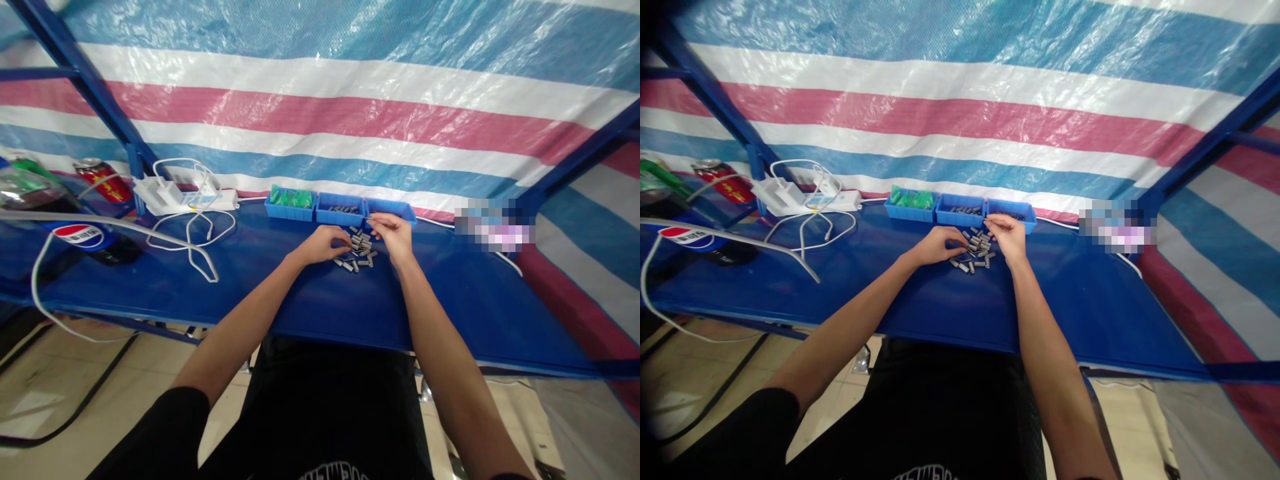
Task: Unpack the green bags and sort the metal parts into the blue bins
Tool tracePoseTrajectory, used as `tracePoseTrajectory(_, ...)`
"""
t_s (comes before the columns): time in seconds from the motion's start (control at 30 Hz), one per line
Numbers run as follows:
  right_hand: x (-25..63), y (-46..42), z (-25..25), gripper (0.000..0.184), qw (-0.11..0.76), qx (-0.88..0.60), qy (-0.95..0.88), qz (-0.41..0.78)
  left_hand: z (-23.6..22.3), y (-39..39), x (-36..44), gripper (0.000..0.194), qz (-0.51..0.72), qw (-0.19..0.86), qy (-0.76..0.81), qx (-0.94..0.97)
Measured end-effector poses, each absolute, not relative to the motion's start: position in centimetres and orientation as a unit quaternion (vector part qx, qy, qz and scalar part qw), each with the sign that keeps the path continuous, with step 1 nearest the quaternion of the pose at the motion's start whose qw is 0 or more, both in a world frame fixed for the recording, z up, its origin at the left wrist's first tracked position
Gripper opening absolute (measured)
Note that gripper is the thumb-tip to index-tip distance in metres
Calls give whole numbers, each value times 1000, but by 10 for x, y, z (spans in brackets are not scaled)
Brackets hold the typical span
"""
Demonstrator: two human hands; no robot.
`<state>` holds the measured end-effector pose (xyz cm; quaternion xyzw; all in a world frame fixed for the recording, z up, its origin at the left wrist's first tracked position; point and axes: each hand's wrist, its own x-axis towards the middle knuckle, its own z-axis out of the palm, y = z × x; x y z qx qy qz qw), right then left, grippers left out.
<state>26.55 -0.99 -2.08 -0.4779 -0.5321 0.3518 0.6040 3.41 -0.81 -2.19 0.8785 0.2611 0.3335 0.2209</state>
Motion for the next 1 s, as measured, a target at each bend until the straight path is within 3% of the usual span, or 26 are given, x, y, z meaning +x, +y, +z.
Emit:
tracePoseTrajectory(0.2,272,-3,-29,68,611,-490,-523,336,-23,-7,36,10,282,214,221,909)
tracePoseTrajectory(1.0,263,-12,-19,48,582,-482,-530,384,-26,3,25,21,246,181,294,906)
